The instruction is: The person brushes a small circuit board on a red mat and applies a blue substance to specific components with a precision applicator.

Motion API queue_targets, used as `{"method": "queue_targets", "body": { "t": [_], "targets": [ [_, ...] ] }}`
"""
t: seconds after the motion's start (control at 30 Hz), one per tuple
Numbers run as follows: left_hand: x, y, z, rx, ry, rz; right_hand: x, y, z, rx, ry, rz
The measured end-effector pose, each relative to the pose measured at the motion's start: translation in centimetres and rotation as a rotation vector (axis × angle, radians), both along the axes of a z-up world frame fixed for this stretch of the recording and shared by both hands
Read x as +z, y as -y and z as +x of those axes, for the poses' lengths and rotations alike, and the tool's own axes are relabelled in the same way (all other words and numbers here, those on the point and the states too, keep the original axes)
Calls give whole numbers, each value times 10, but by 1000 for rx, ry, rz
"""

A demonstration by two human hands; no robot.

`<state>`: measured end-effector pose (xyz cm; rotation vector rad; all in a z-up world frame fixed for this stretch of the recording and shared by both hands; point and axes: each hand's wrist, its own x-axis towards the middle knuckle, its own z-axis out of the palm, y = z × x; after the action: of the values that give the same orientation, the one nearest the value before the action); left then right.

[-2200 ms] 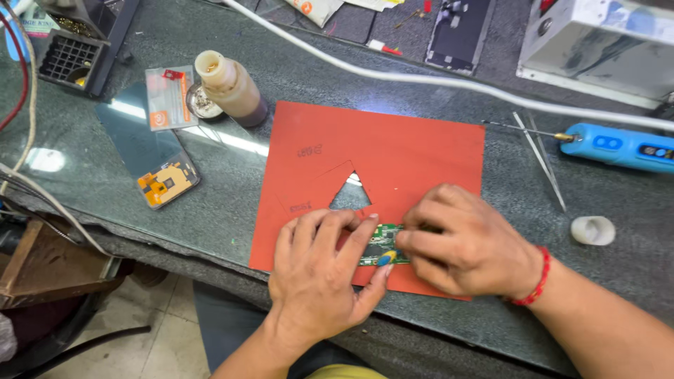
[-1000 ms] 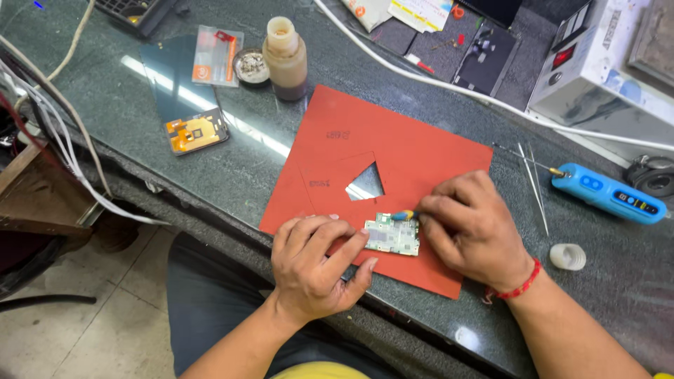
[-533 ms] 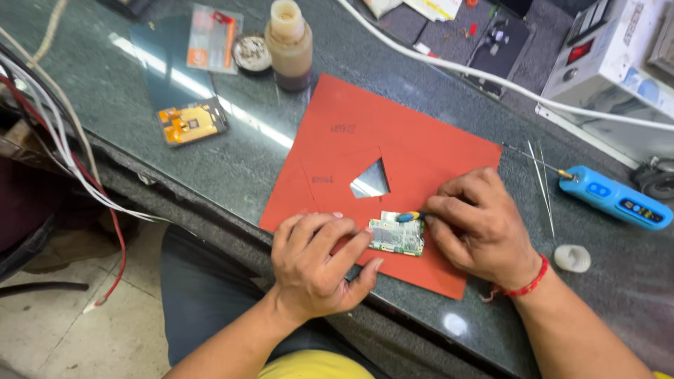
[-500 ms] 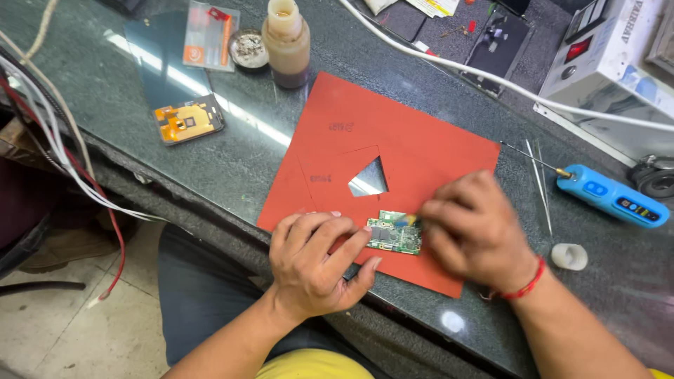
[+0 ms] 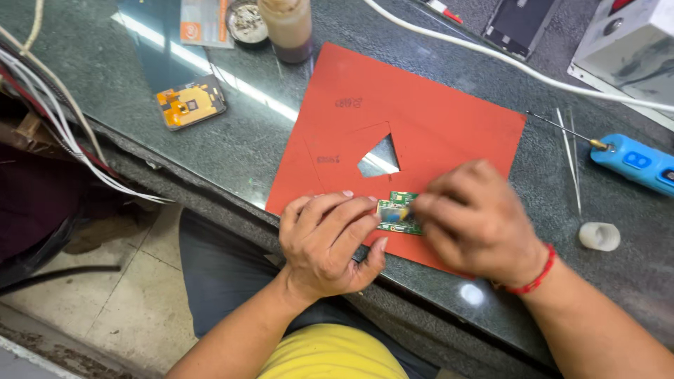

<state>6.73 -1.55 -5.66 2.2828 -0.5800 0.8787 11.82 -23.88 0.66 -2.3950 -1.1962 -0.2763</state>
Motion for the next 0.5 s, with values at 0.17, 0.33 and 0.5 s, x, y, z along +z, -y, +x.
{"method": "queue_targets", "body": {
  "t": [0.17, 0.33, 0.5],
  "targets": [
    [-2, 0, 2, -5, -1, -9, 0, 1, 4, -34, 9, 21],
    [6, -1, 5, -2, 8, -5, -3, -5, 4, 109, 13, 53],
    [5, -2, -1, -7, -2, 7, 0, 10, 14, 10, 21, -1]
  ]
}}
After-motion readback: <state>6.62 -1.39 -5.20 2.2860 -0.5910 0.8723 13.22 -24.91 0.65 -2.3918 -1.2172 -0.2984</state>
